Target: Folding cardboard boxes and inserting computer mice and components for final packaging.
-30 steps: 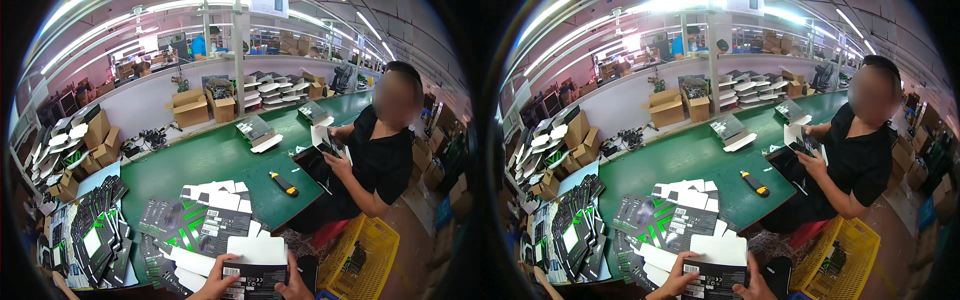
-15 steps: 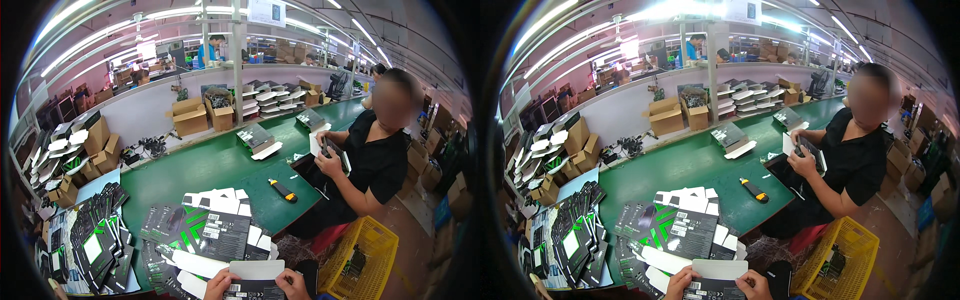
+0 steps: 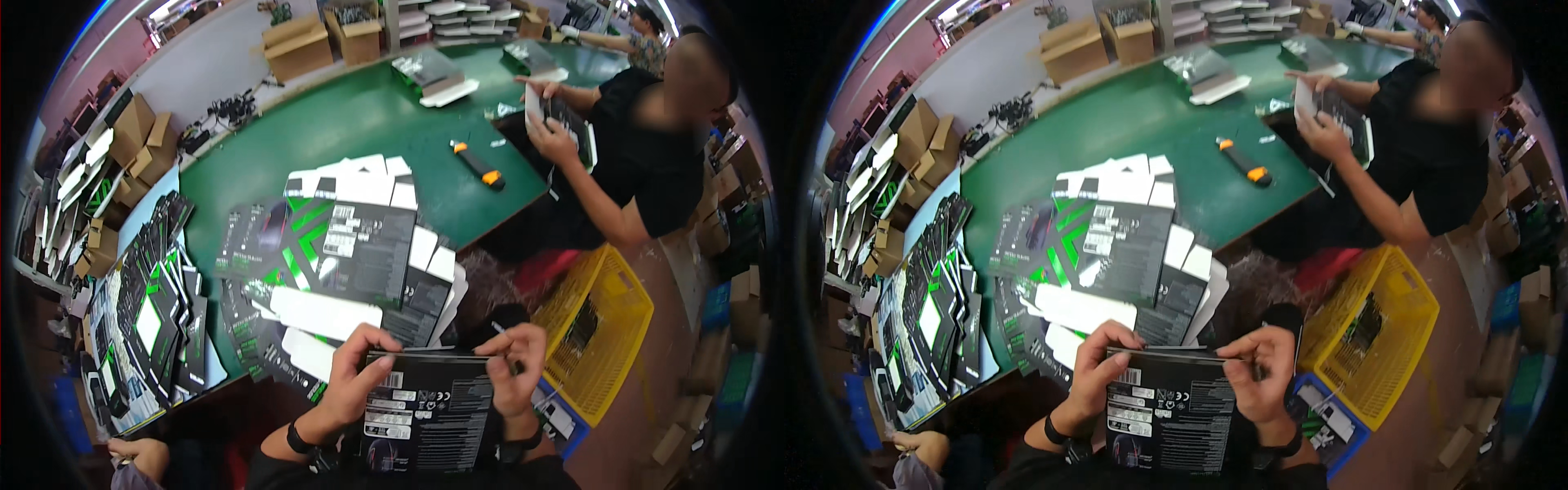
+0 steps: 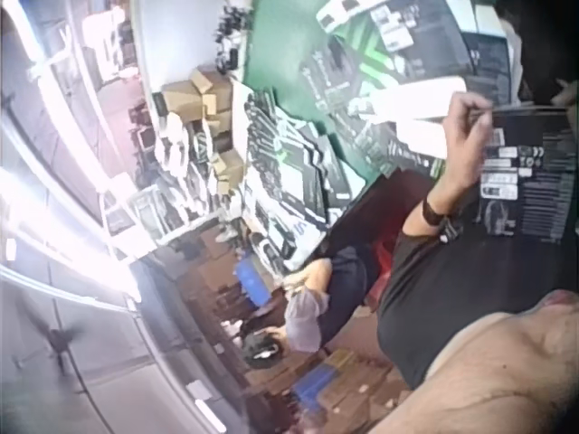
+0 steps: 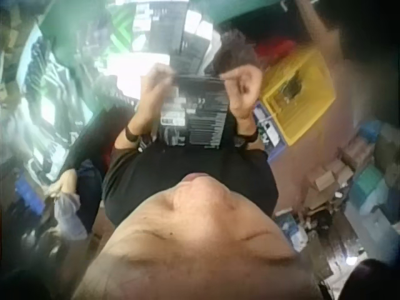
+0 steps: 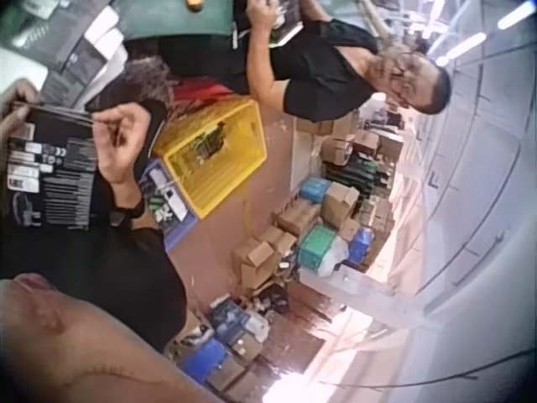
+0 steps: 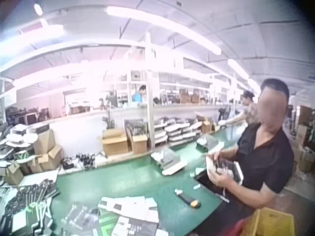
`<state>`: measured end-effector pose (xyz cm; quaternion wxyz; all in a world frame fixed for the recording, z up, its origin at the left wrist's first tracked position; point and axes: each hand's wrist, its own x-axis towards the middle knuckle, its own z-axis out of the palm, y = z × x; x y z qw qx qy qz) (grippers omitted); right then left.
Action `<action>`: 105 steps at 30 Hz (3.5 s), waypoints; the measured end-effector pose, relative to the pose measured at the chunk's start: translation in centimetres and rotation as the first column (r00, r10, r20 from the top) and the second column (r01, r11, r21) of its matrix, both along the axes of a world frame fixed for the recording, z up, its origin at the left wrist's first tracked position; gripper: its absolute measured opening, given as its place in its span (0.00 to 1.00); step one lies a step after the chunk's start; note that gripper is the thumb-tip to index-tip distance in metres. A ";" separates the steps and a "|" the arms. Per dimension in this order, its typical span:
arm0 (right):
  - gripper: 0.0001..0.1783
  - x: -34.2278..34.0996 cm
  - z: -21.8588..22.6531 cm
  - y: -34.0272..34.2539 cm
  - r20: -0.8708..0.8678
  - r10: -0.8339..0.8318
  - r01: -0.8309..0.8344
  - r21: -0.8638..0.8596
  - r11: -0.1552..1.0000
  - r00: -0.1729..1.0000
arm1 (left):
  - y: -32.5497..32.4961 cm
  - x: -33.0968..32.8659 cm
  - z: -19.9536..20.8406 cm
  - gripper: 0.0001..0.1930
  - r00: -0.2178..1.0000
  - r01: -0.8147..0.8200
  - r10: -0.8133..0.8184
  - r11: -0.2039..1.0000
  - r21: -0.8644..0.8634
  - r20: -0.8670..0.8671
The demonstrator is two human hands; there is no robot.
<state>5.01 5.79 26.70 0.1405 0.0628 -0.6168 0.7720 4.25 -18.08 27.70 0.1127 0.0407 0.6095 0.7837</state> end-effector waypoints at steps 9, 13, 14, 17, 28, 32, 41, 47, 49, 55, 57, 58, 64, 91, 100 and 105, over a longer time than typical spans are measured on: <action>0.16 -0.8 3.3 0.8 0.172 0.215 -0.260 0.312 0.914 0.961 | 0.4 0.5 2.8 0.16 0.998 -0.005 0.008 0.998 -0.060 0.057; 0.12 -0.3 3.9 1.2 0.313 0.273 -0.346 0.208 0.915 0.910 | 0.5 0.3 5.1 0.23 1.000 -0.013 0.012 0.987 -0.161 -0.007; 0.11 -0.2 4.4 0.9 0.348 0.262 -0.335 0.167 0.927 0.900 | 0.5 0.2 5.7 0.25 0.995 -0.009 0.018 0.996 -0.090 0.099; 0.09 -0.2 4.1 0.7 0.391 0.242 -0.313 0.127 0.941 0.888 | 0.1 0.2 5.5 0.23 0.980 -0.033 0.040 0.999 -0.040 0.193; 0.07 -0.3 2.3 0.3 0.455 0.257 -0.221 -0.132 0.966 0.853 | -0.7 0.7 2.6 0.16 0.991 0.076 -0.093 0.983 -0.169 -0.092; 0.07 -0.3 2.9 0.0 0.475 0.243 -0.217 -0.110 0.970 0.846 | -0.2 1.1 2.4 0.20 0.999 -0.024 0.021 0.996 -0.085 -0.039; 0.06 -0.4 3.9 -0.3 0.406 0.170 -0.214 0.067 0.974 0.898 | -0.3 0.4 3.6 0.19 0.996 0.013 -0.033 0.974 -0.227 -0.083; 0.05 -0.5 3.1 0.1 0.300 0.204 -0.222 0.027 0.975 0.932 | -0.5 0.5 3.6 0.17 0.988 0.032 -0.057 0.983 -0.179 -0.141; 0.05 -0.7 3.1 0.3 0.370 0.266 -0.269 -0.043 0.962 0.890 | -0.8 0.6 3.3 0.17 0.989 0.065 -0.082 0.988 -0.137 -0.123; 0.06 -1.2 2.9 0.5 0.383 0.296 -0.303 -0.043 0.952 0.875 | -0.3 1.0 2.4 0.18 0.984 0.024 -0.045 0.992 -0.123 -0.170; 0.06 -1.1 2.9 0.3 0.374 0.297 -0.305 -0.039 0.952 0.878 | -0.4 1.2 2.5 0.19 0.978 -0.009 -0.025 0.987 -0.162 -0.209; 0.06 -1.1 2.9 0.1 0.364 0.300 -0.309 -0.033 0.950 0.882 | -0.5 1.3 2.6 0.19 0.978 -0.009 -0.025 0.987 -0.161 -0.209; 0.10 -1.0 2.1 1.6 0.344 0.369 -0.352 -0.113 0.929 0.863 | 0.2 1.1 2.7 0.17 0.962 -0.021 -0.041 0.974 -0.225 -0.269; 0.12 0.5 0.8 3.8 0.074 0.329 -0.334 0.063 0.940 0.941 | 1.9 1.1 3.2 0.15 0.971 -0.017 -0.040 0.971 -0.239 -0.235; 0.12 1.0 -0.3 3.9 0.036 0.305 -0.307 0.125 0.943 0.952 | 2.1 1.4 3.0 0.14 0.966 -0.024 -0.035 0.974 -0.227 -0.255; 0.12 0.9 -0.2 3.3 0.107 0.286 -0.294 0.076 0.953 0.952 | 2.0 1.3 3.2 0.14 0.975 -0.037 -0.034 0.949 -0.312 -0.219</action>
